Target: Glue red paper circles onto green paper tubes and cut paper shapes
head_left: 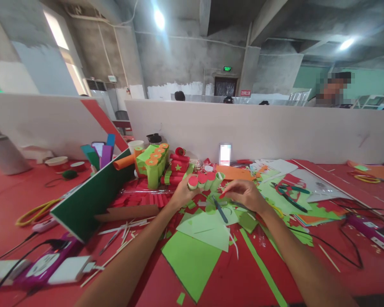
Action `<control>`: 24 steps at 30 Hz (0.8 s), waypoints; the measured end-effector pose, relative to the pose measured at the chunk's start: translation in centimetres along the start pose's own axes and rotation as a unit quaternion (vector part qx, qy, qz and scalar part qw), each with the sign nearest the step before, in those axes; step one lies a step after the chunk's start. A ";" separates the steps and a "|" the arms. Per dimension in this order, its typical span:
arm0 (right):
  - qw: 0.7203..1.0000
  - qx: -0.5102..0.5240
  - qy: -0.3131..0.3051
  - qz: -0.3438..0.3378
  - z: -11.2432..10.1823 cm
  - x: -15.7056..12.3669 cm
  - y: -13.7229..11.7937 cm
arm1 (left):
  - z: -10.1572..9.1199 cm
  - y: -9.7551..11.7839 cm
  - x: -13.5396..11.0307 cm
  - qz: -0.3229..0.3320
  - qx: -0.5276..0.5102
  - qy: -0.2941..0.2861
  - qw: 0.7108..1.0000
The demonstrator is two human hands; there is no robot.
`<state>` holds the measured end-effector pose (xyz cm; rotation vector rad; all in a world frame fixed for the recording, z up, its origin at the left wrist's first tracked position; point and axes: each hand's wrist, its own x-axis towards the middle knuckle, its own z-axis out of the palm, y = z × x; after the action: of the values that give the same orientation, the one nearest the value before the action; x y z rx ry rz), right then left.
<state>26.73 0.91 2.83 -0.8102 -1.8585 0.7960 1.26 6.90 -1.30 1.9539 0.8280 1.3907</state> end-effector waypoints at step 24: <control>0.924 -0.245 0.255 -0.148 -0.4 0.5 1.2 | 0.3 0.2 -0.1 -0.017 -0.008 -0.004 1.000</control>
<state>27.12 2.08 2.30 -0.9047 -1.6497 -0.0898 1.59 6.63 -1.27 1.9236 0.8402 1.3644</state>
